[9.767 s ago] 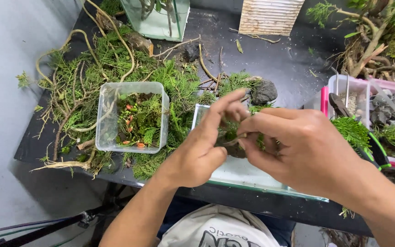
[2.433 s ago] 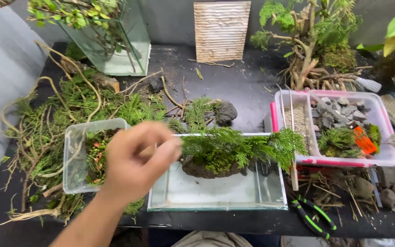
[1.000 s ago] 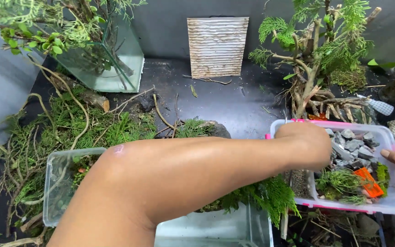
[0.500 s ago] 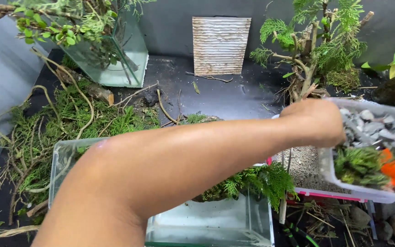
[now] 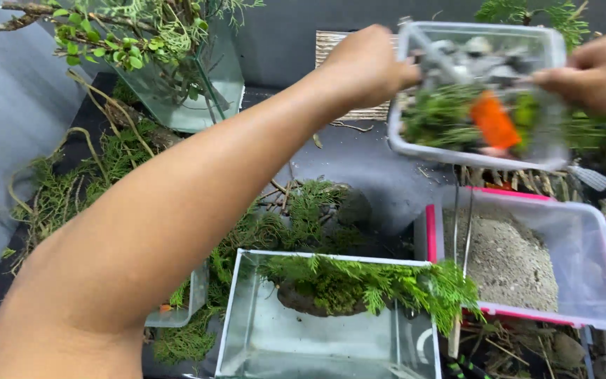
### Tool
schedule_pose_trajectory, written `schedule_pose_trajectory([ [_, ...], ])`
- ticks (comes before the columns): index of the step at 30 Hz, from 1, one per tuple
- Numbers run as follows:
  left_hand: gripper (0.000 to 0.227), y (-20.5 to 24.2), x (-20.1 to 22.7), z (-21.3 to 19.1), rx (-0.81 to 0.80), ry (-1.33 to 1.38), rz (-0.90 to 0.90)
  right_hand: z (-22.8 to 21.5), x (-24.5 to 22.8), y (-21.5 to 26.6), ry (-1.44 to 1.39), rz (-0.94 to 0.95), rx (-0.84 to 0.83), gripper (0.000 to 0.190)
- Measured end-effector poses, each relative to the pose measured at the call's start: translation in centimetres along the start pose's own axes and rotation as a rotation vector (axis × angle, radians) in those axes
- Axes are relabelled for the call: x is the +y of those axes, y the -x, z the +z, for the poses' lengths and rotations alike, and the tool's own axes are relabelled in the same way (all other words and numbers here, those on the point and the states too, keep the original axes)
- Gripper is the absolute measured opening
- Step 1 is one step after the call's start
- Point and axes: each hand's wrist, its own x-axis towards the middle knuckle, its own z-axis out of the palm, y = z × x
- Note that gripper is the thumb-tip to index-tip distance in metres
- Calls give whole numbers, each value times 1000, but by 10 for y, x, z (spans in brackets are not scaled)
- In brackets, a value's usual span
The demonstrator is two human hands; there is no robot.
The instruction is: Assembling a miniature landscape in a glass container using moss, plants, and a lighter to melt adhesive.
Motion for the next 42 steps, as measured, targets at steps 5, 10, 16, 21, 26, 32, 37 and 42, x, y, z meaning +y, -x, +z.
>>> schedule_pose_trajectory([
  [5,45,-7,-74,11,-16,-166,-109,-17,-160,32,12,113,-265,57],
  [10,36,-3,-113,30,-122,-184,-257,31,-191,16,-129,155,-383,40],
  [16,49,-8,-147,60,-122,-178,-197,120,-164,-31,84,-85,-267,48],
  [21,53,-11,-155,80,-183,-209,-265,146,-169,-34,97,11,-282,48],
  [26,50,-12,-163,90,-190,-192,-286,134,-187,-22,25,32,-330,48],
  [32,44,-2,-166,86,-151,-210,-218,122,-194,-16,65,48,-355,46],
  [37,35,28,-144,61,22,-377,81,68,-203,19,134,-97,-200,42],
  [42,19,82,-124,64,-397,-315,523,47,-223,73,200,-327,-491,26],
])
